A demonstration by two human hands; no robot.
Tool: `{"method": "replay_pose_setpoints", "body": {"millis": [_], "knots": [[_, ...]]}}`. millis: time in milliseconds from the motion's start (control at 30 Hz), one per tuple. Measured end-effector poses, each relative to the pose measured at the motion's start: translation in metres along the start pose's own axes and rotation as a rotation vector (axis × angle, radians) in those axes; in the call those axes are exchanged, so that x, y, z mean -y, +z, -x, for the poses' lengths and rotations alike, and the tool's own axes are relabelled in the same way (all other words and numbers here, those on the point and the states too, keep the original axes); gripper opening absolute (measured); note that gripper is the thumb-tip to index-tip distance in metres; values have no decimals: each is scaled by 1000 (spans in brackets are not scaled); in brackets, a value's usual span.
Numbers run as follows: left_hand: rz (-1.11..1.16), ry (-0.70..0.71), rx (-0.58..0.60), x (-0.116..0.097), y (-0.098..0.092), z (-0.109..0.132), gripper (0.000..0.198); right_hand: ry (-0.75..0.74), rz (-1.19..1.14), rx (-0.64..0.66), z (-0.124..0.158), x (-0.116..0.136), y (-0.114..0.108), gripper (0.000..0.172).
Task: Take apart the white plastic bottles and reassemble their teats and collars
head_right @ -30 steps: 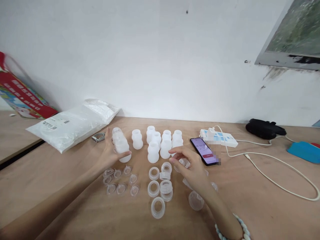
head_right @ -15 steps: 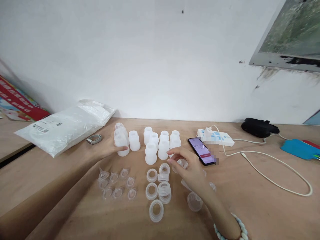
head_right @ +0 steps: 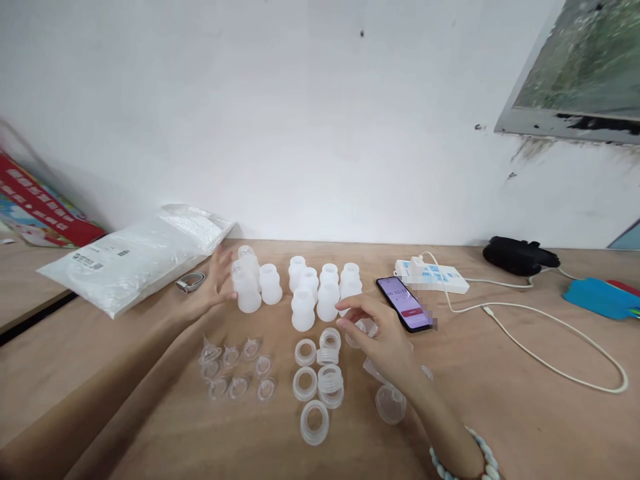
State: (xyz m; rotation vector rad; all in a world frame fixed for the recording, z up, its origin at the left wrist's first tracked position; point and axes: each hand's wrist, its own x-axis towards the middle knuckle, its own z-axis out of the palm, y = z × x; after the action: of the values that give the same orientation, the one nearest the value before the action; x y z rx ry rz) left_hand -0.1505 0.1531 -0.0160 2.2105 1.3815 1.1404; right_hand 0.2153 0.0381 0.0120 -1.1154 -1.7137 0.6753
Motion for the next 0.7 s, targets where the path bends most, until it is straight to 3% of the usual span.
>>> {"method": "replay_pose_setpoints", "body": {"millis": [100, 167, 233, 333, 400, 533, 700], "knots": [[-12, 155, -243, -30, -12, -6, 99, -8, -9, -16, 0, -1, -2, 17], [-240, 289, -364, -60, -15, -17, 83, -12, -7, -30, -1, -2, -2, 16], [-525, 373, -186, -90, -10, -30, 67, -14, -8, -36, -1, -3, -2, 16], [-935, 273, 232, -115, 11, -48, 68, -15, -13, -33, -1, -4, -2, 16], [-991, 212, 342, -118, 26, -56, 50, -11, -12, -33, -1, -3, -3, 16], [-976, 183, 360, -116, 32, -58, 25, 24, -7, -45, 0, 2, -6, 15], [-844, 212, 266, -140, -2, -38, 27, 19, -8, -54, 0, 6, -6, 14]]}}
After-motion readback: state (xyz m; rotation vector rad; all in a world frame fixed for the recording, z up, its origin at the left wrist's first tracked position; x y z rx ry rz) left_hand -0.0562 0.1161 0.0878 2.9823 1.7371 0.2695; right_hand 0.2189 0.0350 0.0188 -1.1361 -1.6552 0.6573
